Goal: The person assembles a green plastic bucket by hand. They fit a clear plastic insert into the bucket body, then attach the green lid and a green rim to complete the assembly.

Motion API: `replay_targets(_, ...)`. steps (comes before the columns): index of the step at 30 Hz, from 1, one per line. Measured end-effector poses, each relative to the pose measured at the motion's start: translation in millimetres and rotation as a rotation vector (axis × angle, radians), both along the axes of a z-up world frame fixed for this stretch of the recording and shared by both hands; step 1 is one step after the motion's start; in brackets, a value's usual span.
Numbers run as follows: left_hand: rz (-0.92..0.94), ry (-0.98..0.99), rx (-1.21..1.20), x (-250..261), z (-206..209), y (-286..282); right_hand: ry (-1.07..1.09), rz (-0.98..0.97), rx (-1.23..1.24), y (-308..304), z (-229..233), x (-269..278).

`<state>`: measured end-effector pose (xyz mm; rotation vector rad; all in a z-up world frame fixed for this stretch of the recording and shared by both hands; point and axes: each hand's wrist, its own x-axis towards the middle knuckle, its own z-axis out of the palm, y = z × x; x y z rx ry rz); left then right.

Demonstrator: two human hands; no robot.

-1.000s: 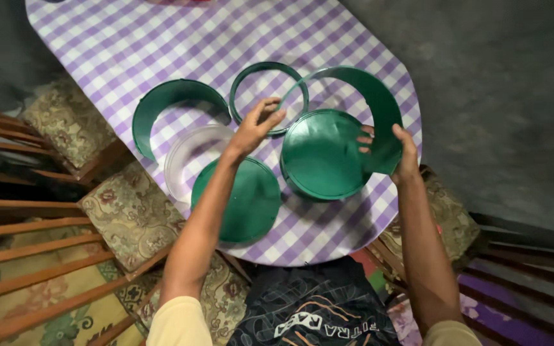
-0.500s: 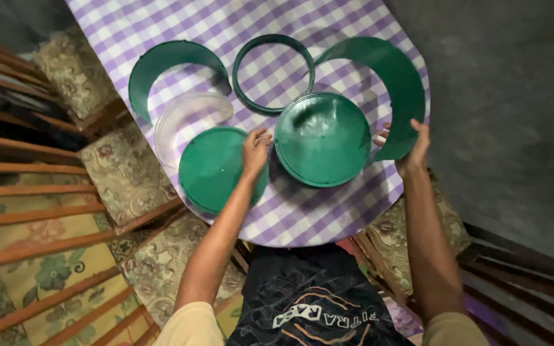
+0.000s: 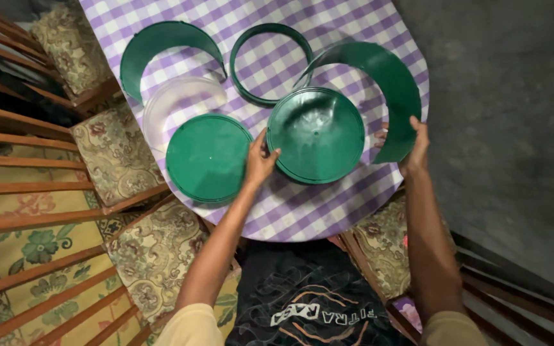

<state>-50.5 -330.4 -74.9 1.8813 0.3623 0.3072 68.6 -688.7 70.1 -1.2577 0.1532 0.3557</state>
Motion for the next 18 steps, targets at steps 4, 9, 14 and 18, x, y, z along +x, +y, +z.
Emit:
replay_targets(4,-0.089,0.066,-0.006,16.0,-11.5,16.3,-0.065,0.035,-0.004,0.5,11.9,-2.3)
replay_targets(9,-0.207,0.065,0.058,29.4,-13.2,31.3,-0.068,0.047,-0.019,3.6,22.4,-4.5)
replay_targets(14,-0.34,0.081,0.038,37.6,-21.1,58.1,-0.078,0.023,-0.116,14.4,17.0,1.0)
replay_targets(18,-0.285,0.029,-0.237,51.9,-7.8,92.5,-0.081,0.039,-0.12,21.2,20.2,-0.3)
